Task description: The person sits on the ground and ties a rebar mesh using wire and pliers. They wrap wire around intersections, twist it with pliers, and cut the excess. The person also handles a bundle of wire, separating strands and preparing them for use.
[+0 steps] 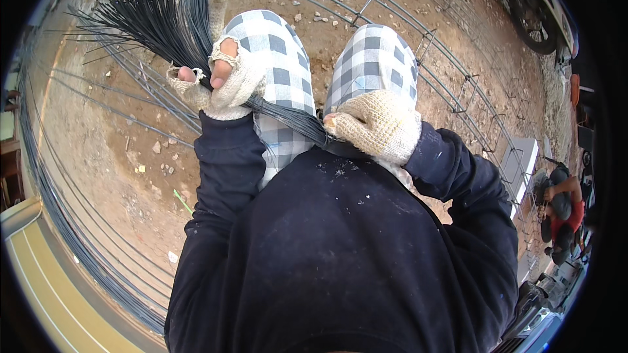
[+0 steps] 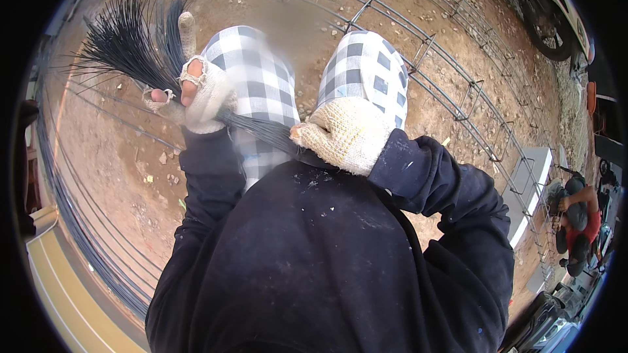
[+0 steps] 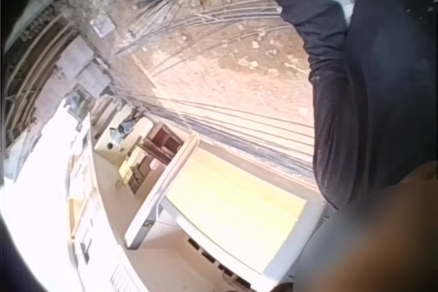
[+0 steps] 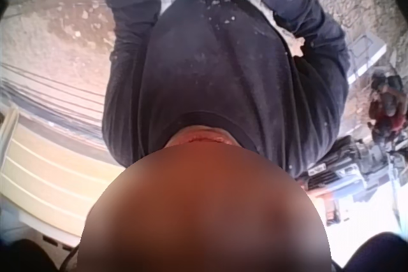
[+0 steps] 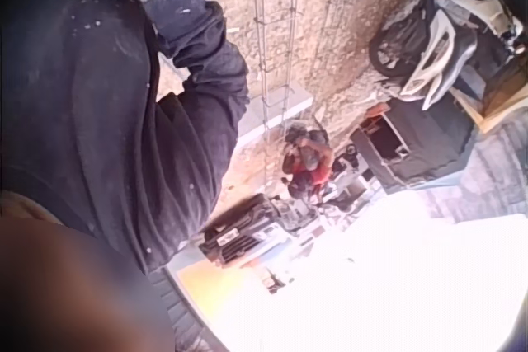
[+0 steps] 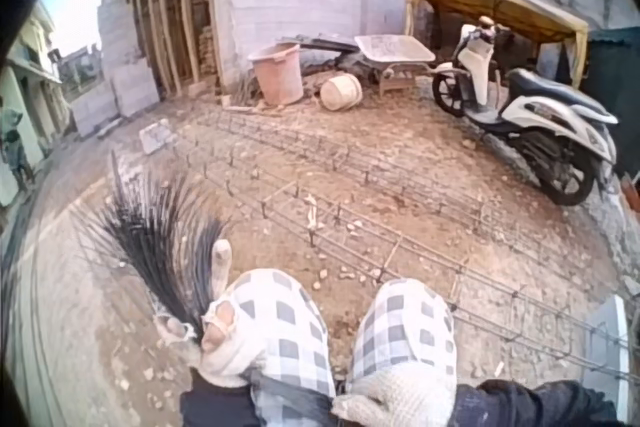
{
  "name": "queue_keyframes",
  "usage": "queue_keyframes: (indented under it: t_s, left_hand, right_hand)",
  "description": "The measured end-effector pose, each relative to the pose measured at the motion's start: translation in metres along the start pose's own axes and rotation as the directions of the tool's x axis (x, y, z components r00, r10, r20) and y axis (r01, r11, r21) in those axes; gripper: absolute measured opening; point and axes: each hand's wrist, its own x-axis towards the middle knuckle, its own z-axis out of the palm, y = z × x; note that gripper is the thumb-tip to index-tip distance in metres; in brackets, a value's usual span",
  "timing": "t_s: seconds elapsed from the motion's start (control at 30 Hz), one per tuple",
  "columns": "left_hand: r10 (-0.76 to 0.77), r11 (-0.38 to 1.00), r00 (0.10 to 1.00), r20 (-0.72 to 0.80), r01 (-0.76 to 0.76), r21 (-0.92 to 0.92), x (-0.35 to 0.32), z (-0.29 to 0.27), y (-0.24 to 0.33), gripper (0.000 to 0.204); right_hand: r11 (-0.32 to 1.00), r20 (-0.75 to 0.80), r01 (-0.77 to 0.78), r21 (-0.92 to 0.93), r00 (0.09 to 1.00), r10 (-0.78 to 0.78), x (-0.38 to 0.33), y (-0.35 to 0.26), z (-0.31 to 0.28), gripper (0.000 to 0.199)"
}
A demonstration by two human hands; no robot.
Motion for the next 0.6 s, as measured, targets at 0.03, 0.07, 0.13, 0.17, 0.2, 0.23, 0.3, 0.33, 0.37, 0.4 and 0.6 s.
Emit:
queue_keyframes:
  t_s: [0.03, 0.07, 0.13, 0.17, 0.2, 0.23, 0.3, 0.33, 0.37, 0.4, 0.6]
  left_hand:
    - [0.027, 1.0, 0.999, -0.019, -0.028, -0.008, 0.0, 0.0, -0.001, 0.052]
    - [0.057, 0.998, 0.998, -0.017, -0.058, -0.03, 0.0, -0.001, -0.002, 0.052]
    - [0.043, 0.999, 0.998, 0.034, -0.043, 0.0, 0.0, -0.004, -0.004, 0.051]
    - [0.007, 0.998, 0.997, 0.081, -0.011, 0.056, 0.001, -0.005, -0.004, 0.051]
    - [0.005, 1.0, 0.993, 0.114, -0.008, 0.021, 0.001, -0.006, -0.004, 0.051]
    - [-0.027, 0.999, 0.987, 0.158, 0.022, 0.033, 0.002, -0.007, -0.002, 0.05]
    - [-0.022, 0.999, 0.994, 0.104, 0.017, 0.045, 0.0, -0.008, -0.001, 0.051]
    - [-0.017, 1.0, 0.995, 0.103, 0.015, 0.02, 0.0, -0.009, 0.001, 0.051]
    - [-0.014, 1.0, 0.995, 0.103, 0.014, -0.004, 0.0, -0.01, 0.002, 0.052]
    - [-0.012, 0.999, 0.995, 0.102, 0.015, -0.029, -0.001, -0.011, 0.003, 0.052]
    - [-0.004, 0.999, 1.0, 0.006, 0.004, -0.049, -0.003, -0.018, 0.01, 0.051]
  right_hand:
    - [0.993, -0.027, 0.106, -0.046, 0.994, -0.107, 0.005, -0.001, 0.002, 0.032]
    - [0.994, 0.02, 0.107, -0.025, 0.994, -0.106, 0.008, -0.001, 0.001, 0.03]
    - [0.989, 0.092, 0.14, 0.04, 0.985, -0.143, 0.015, -0.001, 0.001, 0.027]
    - [0.986, 0.113, 0.163, 0.021, 0.98, -0.164, 0.016, -0.001, -0.001, 0.024]
    - [0.982, 0.137, 0.187, 0.002, 0.973, -0.185, 0.017, -0.001, -0.001, 0.024]
    - [0.977, 0.162, 0.21, -0.017, 0.965, -0.205, 0.015, -0.001, -0.001, 0.027]
    - [0.935, 0.03, 0.355, 0.005, 0.934, -0.355, 0.011, 0.0, 0.001, 0.027]
    - [0.934, -0.015, 0.357, -0.001, 0.934, -0.357, 0.01, 0.001, 0.005, 0.028]
    - [0.93, -0.001, 0.367, 0.005, 0.93, -0.367, 0.004, 0.003, 0.005, 0.031]
    - [0.927, -0.004, 0.375, 0.005, 0.927, -0.375, 0.0, 0.005, 0.008, 0.032]
    - [0.555, 0.058, 0.762, -0.335, 0.604, -0.795, -0.013, 0.022, 0.013, 0.033]
